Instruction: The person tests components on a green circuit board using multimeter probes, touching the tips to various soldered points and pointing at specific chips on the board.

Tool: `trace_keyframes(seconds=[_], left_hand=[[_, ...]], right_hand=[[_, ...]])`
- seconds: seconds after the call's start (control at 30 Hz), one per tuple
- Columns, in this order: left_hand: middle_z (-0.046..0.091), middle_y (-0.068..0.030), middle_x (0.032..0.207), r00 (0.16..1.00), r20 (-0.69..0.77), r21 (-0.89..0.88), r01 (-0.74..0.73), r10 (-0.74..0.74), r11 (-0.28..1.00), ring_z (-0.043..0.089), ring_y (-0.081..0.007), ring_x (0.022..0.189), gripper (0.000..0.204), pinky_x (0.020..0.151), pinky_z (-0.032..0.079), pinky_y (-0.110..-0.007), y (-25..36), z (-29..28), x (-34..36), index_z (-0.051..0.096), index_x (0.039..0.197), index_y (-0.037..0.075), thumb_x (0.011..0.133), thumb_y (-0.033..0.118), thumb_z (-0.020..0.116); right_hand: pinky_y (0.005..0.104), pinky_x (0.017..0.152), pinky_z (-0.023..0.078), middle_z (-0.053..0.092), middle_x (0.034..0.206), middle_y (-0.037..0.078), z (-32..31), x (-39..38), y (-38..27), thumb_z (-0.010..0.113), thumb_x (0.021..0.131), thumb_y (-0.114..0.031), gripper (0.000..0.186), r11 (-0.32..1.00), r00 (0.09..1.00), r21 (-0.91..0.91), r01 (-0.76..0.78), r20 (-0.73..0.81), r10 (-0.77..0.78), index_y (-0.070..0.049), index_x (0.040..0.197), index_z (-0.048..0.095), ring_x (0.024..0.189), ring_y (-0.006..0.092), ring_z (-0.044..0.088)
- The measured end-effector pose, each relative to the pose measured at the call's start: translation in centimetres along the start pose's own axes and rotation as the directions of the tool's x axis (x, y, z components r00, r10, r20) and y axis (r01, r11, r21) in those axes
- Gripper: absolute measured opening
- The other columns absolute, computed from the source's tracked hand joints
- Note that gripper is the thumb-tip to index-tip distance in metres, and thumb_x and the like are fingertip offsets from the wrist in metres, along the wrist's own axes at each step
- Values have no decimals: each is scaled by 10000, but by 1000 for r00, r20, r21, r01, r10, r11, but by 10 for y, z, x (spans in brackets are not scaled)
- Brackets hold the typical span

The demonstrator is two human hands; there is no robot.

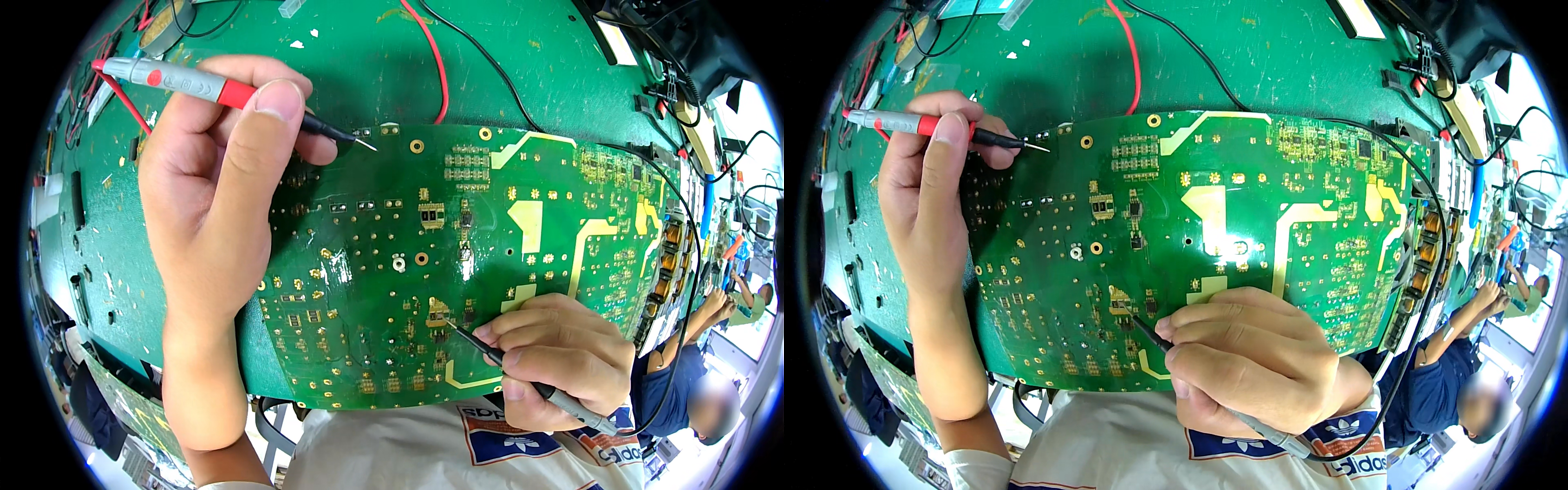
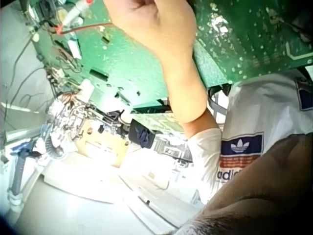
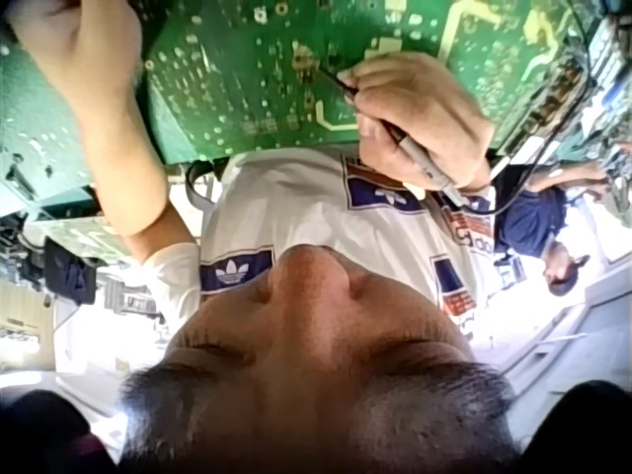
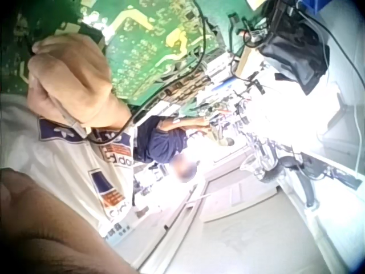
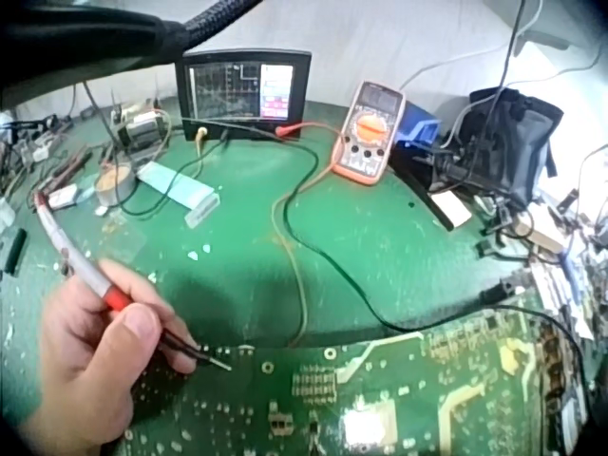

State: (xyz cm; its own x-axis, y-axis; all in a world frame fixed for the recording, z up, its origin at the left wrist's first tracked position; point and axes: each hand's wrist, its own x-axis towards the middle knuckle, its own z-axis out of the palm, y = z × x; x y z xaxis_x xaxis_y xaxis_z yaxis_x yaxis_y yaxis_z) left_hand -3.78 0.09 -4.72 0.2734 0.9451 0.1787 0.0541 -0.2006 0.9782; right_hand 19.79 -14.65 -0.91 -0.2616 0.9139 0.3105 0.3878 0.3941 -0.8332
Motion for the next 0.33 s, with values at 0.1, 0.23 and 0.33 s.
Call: trace_keyframes(seconds=[0.1, 0.23, 0.33], left_hand=[[659, -104, 893, 1000, 8, -11, 8, -8, 1000, 602, -123, 780, 183, 767, 481, -257, 0, 0, 0, 593, 1103, -16, 1063, 123, 481], [660, -108, 886, 999, 33, -8, 23, -23, 1000, 600, -127, 785, 180, 769, 482, -261, 4, -3, -1, 583, 1116, -9, 1060, 137, 492], [661, -109, 888, 998, 21, 9, 59, -59, 998, 601, -139, 791, 193, 785, 484, -279, 7, 1, -2, 583, 1123, -6, 1059, 158, 503]], right_hand=[[374, 640, 595, 684, 764, 141, -2, 0, -2, 698, 666, 85, 220, 1000, 1000, -5, -5, 6, 5, 39, 876, 650, 756, 299, 737], [370, 646, 595, 682, 764, 139, 1, 1, -1, 689, 671, 86, 215, 1000, 1000, 7, 9, -6, -9, 39, 876, 648, 752, 300, 735], [374, 646, 596, 684, 768, 141, 0, 0, 0, 683, 681, 81, 205, 1000, 1000, -2, 9, -1, -9, 40, 880, 650, 754, 303, 735]])
